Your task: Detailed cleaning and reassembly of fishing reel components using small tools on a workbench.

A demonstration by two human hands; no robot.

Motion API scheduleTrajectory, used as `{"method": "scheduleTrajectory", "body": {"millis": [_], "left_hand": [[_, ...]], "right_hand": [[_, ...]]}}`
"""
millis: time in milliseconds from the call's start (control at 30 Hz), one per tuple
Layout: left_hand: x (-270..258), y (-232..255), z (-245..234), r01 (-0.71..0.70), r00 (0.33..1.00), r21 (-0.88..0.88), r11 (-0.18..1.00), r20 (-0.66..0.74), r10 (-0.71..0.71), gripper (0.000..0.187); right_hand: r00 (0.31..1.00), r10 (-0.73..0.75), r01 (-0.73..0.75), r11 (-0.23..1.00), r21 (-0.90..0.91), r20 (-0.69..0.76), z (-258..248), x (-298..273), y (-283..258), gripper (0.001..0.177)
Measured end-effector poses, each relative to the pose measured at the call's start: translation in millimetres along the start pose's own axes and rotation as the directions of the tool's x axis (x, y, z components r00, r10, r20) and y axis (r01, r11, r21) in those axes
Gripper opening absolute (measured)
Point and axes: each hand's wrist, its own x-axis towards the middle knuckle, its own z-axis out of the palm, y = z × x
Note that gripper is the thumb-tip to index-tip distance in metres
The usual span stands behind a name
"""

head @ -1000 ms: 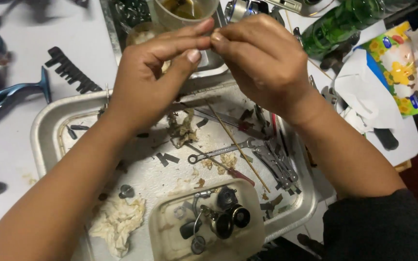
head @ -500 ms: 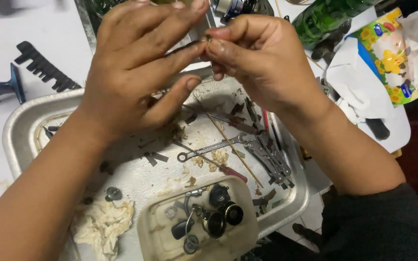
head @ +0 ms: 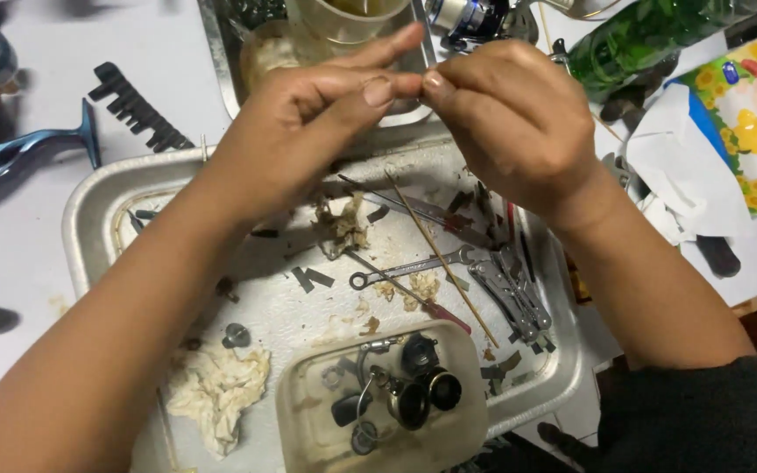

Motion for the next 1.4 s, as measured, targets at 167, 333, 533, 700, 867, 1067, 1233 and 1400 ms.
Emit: {"method": "scheduleTrajectory", "body": {"millis": [167, 333, 533, 700, 867, 1067, 1233, 1400], "left_hand": [[-7, -27, 4, -0.340, 0.917, 0.463, 0.818, -0.032, 0.399, 0.037], [1, 0, 0, 0.004, 0.998, -0.078, 0.997, -0.056, -0.008, 0.035], [-8, -36, 0, -0.280, 0.937, 0.348, 0.895, -0.104, 0.334, 0.030], [7, -16, 9, 0.186, 0.974, -0.109, 0.976, -0.110, -0.198, 0.030], [5, -29, 23, 0.221, 0.940, -0.195, 0.956, -0.220, -0.262, 0.017], [4, -38, 34, 0.172, 0.917, -0.381, 0.909, -0.274, -0.289, 0.011], [0, -29, 38, 0.127, 0.932, -0.462, 0.878, -0.247, -0.265, 0.015], [0, -26, 39, 0.142, 0.930, -0.533, 0.834, -0.217, -0.297, 0.014]], "right_hand": [[0.523, 0.708, -0.502, -0.193, 0.843, 0.474, 1, 1, -8, 0.007], [0.995, 0.022, -0.027, 0.998, -0.049, -0.100, 14, 0, 4, 0.012], [0.662, 0.746, -0.668, 0.545, 0.506, 0.070, 15, 12, -23, 0.009], [0.988, 0.108, -0.103, 0.993, 0.049, -0.112, 29, 1, 4, 0.010], [0.968, 0.228, -0.214, 0.968, 0.129, -0.108, 34, 8, -9, 0.016], [0.917, 0.325, -0.273, 0.934, 0.233, -0.231, 45, 4, -10, 0.019], [0.928, 0.279, -0.238, 0.954, 0.183, -0.249, 46, 1, -14, 0.016], [0.925, 0.233, -0.200, 0.970, 0.137, -0.299, 49, -5, -10, 0.013]]}}
